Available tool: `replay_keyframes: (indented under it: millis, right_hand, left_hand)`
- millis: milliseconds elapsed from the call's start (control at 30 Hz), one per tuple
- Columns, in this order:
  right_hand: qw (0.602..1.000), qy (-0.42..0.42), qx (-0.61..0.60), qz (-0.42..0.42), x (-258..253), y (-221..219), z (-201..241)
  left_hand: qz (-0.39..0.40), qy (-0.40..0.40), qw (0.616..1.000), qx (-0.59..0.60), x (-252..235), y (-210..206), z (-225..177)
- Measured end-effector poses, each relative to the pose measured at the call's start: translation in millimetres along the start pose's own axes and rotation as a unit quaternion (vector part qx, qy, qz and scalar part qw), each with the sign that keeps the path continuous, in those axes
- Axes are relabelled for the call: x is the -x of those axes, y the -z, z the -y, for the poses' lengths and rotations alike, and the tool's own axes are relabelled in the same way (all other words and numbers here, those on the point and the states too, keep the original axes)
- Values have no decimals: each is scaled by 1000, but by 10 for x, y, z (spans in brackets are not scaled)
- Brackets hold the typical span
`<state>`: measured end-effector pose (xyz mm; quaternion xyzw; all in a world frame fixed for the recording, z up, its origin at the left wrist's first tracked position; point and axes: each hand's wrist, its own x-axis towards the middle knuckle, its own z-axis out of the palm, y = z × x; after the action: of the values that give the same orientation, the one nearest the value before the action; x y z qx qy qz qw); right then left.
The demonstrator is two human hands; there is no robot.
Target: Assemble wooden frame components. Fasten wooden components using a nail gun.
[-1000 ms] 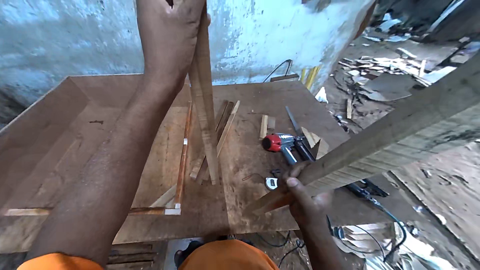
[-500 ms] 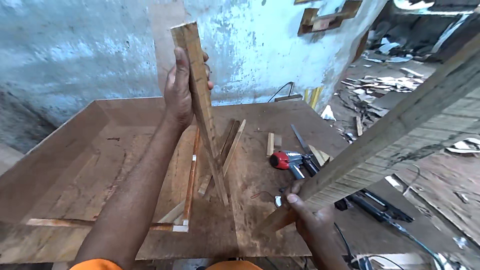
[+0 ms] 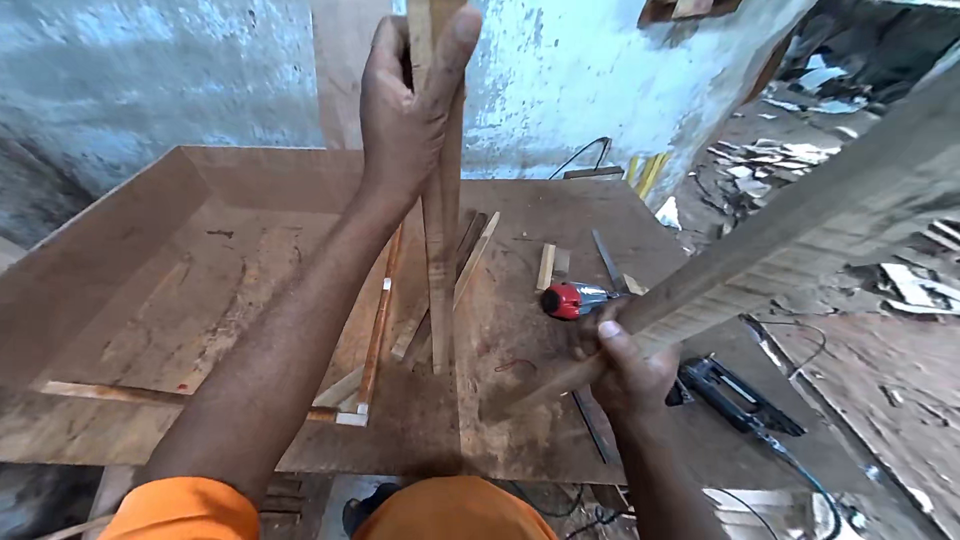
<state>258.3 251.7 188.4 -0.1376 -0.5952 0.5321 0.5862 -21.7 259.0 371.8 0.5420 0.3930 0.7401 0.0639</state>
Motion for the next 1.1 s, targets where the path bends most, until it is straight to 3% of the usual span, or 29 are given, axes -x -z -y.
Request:
replay_keyframes:
  millis: [233,400,533,600,733,867,1100]
  right_hand:
    - [995,52,-69,40,-575,-192,-261]
    - [999,6,-35,37,-631,-390,-637]
    - [996,-2,-78,50,-752,-550,-989]
    - [993,1,-88,84,-787,-605,-984]
    - [994,-51,-14,98,-746,-770,-537]
    - [996,-12,-22,87,-635,-758,-925]
    - [991,31,30,128,-607,-735,-957]
  left_hand:
    - [2,-8,1000,26,7,-108,91]
    - [-6,5,1000,-28,131,-129,-32]
    - [4,84,995,-47,408,-131,-145]
    - [0,98,993,-58,551,-145,-84]
    - [-11,78,997,-22,589,-284,-66]
    - [-20,82,995,-42,633,-352,-92]
    - [17,86,993,-76,724,-265,-134]
